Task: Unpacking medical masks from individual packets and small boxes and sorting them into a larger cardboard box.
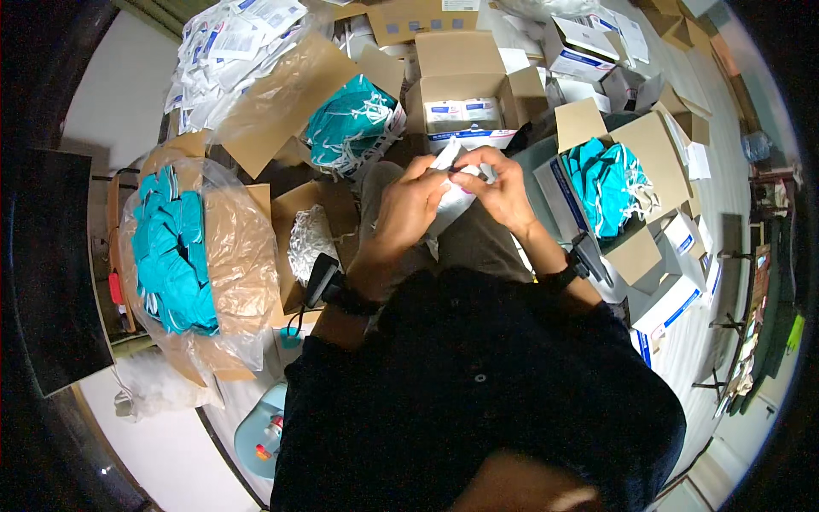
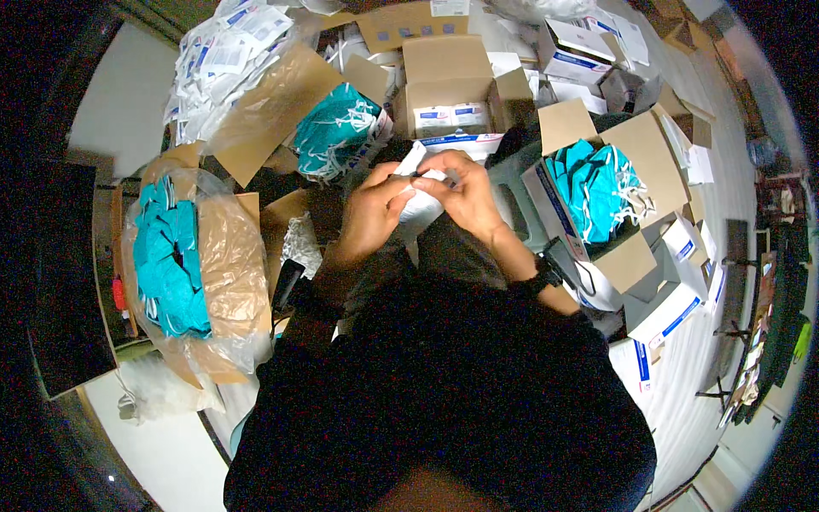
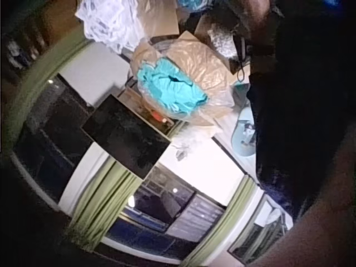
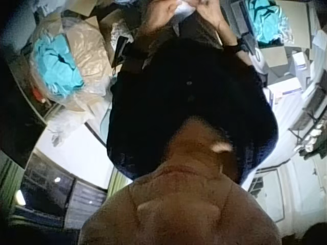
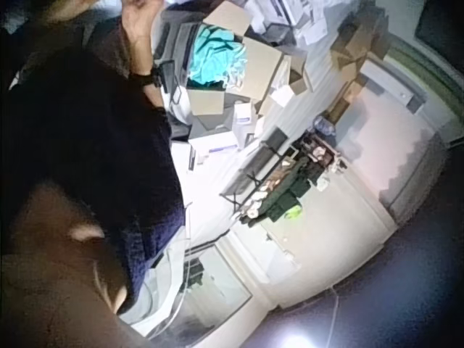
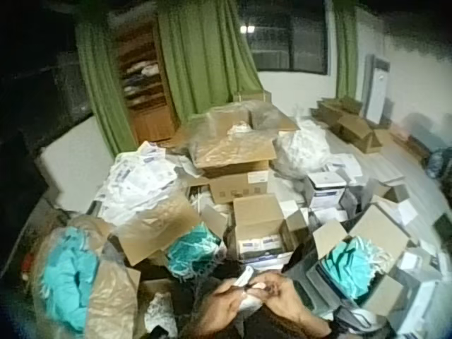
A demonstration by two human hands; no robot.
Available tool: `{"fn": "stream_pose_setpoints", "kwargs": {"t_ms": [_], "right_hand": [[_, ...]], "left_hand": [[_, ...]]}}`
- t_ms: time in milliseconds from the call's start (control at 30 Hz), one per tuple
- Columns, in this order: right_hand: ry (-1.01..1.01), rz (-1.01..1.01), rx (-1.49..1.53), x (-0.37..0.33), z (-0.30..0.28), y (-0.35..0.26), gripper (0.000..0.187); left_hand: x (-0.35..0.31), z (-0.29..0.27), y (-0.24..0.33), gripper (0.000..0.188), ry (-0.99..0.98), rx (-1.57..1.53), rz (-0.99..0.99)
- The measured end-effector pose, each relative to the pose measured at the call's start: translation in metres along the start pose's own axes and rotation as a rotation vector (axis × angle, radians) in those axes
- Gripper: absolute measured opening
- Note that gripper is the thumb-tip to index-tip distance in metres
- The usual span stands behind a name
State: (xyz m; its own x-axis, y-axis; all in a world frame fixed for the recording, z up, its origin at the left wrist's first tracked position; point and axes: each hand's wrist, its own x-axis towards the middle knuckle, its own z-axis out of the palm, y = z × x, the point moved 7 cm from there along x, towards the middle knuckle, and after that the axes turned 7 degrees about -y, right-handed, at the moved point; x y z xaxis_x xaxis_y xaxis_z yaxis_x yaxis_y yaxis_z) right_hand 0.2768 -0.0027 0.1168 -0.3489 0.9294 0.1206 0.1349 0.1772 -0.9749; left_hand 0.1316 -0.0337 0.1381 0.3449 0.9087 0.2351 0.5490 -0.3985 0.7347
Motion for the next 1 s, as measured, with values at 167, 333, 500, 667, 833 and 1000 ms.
{"fn": "stream_pose_setpoints", "kwargs": {"t_ms": [167,333,500,667,833,1000], "right_hand": [[0.010,-0.043,0.058,-0.004,0.010,0.003,0.013],[0.115,0.152,0.131,0.011,0.019,0.037,0.018],[0.313,0.357,0.323,0.038,0.020,0.093,0.024],[0.330,0.532,0.078,0.028,0.022,0.134,0.023],[0.380,0.541,-0.023,-0.010,-0.004,0.184,0.023],[0.165,0.413,0.500,-0.002,0.005,0.140,0.019]], "left_hand": [[-0.008,0.007,-0.019,0.012,-0.012,0.116,-0.051],[-0.006,0.013,-0.008,0.013,0.042,0.253,-0.124],[-0.008,0.016,0.023,0.010,0.032,0.437,0.103],[-0.034,-0.007,0.059,0.011,0.109,0.350,0.246],[-0.037,-0.042,0.093,0.010,-0.022,0.288,0.079],[-0.036,-0.064,0.034,0.011,0.208,0.151,-0.026]]}}
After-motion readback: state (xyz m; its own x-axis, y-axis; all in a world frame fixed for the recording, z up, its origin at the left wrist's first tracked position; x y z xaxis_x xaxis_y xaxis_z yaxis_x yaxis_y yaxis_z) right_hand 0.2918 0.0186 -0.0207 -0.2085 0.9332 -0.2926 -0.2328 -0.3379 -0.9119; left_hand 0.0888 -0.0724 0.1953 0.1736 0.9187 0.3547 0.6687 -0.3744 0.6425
